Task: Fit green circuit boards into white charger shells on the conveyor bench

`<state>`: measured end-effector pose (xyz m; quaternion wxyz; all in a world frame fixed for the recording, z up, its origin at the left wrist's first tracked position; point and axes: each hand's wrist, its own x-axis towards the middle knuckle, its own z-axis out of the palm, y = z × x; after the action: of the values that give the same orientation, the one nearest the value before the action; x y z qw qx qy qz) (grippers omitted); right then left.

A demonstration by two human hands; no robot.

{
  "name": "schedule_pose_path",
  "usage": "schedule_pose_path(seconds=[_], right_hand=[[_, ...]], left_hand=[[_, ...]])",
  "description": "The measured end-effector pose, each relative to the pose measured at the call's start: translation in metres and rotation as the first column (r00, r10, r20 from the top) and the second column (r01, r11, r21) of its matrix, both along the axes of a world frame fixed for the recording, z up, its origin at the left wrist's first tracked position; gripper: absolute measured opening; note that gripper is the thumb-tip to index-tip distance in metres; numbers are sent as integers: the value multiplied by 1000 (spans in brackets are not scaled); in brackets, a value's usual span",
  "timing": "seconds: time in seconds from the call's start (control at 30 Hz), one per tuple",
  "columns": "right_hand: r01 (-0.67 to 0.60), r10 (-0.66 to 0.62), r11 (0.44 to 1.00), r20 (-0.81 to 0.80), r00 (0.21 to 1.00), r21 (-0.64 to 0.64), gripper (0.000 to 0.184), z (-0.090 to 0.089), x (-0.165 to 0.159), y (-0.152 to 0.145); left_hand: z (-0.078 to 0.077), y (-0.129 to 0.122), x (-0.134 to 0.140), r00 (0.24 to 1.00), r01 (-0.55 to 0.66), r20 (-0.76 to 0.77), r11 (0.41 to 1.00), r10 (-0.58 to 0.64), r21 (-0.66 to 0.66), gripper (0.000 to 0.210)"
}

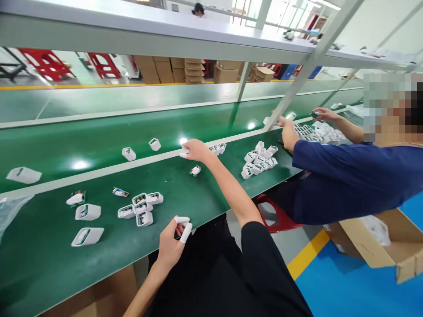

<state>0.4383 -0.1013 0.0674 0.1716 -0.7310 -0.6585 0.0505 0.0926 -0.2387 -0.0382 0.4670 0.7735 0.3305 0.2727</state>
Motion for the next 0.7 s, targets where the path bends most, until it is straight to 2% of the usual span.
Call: schedule_pose_path(seconds=[0.1, 0.23, 0.37, 0.47, 0.57, 0.7], right_hand=[[35, -30, 995, 61, 998, -90, 26, 19, 12, 38], [79, -68, 987, 84, 994, -138, 25, 23, 9, 63], [123, -120, 990, 38, 992, -72, 23, 18, -10, 74], [226, -224, 974, -42, 974, 32, 19, 12, -30, 77], [421, -402, 898, -155, 903, 125, 32, 6, -47, 80], [674, -609, 727, -333, 720, 129, 57, 4, -51, 92]], left_hand=[[0, 0, -1, 1000, 8, -27, 998, -6, 65, 27], [0, 0, -4, 1000, -4, -5, 996, 4, 85, 28], [-1, 0, -4, 1000, -10, 3, 996, 9, 85, 24], [-3, 0, -4, 1000, -8, 8, 995, 8, 99, 18], [-4, 1, -5, 1000, 6, 18, 991, -8, 131, 13], [-5, 1, -6, 1000, 19, 15, 989, -21, 146, 11]])
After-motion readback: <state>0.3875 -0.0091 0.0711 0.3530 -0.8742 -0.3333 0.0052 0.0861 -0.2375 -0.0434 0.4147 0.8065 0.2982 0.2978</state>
